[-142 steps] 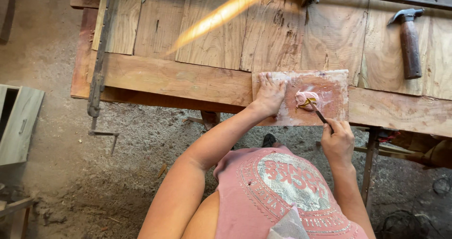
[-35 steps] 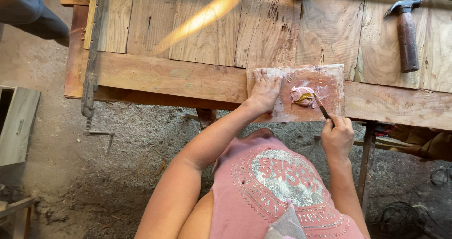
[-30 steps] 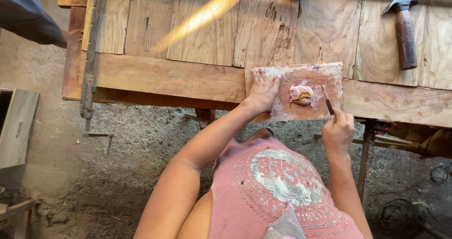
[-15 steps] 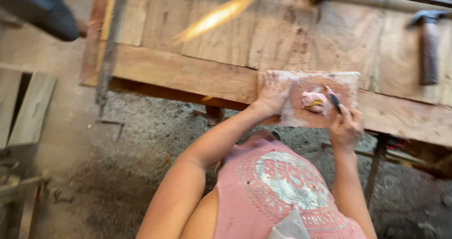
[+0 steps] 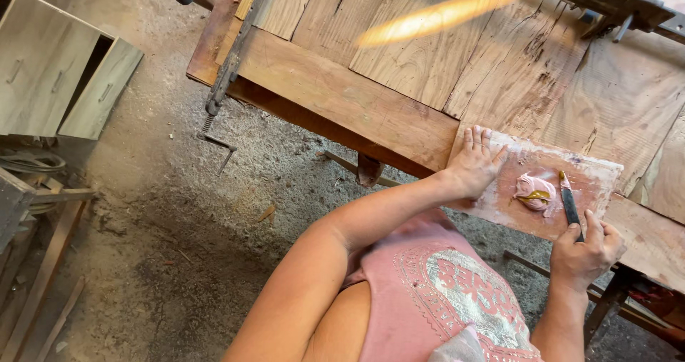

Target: The person pours liquid pigment from a can onto a white paste on a wooden board and stirs the two together with a stick, then scrapes and folds the mixture with a small knife while carrying the board around the workshop and adding yellow pigment, continuing to blend the mixture by hand.

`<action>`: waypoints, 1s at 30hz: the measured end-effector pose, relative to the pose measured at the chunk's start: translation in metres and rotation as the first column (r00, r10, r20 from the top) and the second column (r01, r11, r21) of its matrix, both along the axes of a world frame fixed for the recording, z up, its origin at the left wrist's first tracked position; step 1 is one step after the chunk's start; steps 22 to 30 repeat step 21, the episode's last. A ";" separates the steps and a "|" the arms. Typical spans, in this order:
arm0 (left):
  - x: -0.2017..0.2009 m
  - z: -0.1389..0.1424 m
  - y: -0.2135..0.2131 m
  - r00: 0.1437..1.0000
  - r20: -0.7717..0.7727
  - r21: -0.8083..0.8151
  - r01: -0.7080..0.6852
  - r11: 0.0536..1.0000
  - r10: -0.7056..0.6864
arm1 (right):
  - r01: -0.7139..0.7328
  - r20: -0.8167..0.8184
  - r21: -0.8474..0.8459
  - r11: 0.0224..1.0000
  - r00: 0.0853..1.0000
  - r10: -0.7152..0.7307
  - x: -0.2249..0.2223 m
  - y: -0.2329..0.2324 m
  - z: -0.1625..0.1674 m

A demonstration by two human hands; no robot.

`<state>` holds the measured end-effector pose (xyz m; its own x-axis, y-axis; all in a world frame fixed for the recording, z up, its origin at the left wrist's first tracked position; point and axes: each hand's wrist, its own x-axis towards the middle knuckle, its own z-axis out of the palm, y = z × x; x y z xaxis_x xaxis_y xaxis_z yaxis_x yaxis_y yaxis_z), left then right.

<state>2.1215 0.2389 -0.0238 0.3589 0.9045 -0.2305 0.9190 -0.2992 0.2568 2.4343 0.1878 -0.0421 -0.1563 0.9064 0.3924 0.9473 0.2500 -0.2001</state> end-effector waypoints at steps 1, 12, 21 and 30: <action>-0.001 0.000 0.001 1.000 0.006 0.024 -0.006 1.000 0.006 | -0.006 -0.003 0.003 1.000 1.000 0.006 -0.004 0.002 0.000; -0.005 0.001 0.003 1.000 0.013 0.044 0.019 0.999 -0.020 | -0.002 0.014 0.030 1.000 1.000 0.002 -0.014 -0.008 -0.001; -0.048 -0.066 -0.003 0.998 0.052 0.073 -0.045 0.996 0.041 | -0.044 -0.019 0.023 0.999 0.999 0.044 -0.006 0.017 0.003; -0.048 -0.066 -0.003 0.998 0.052 0.073 -0.045 0.996 0.041 | -0.044 -0.019 0.023 0.999 0.999 0.044 -0.006 0.017 0.003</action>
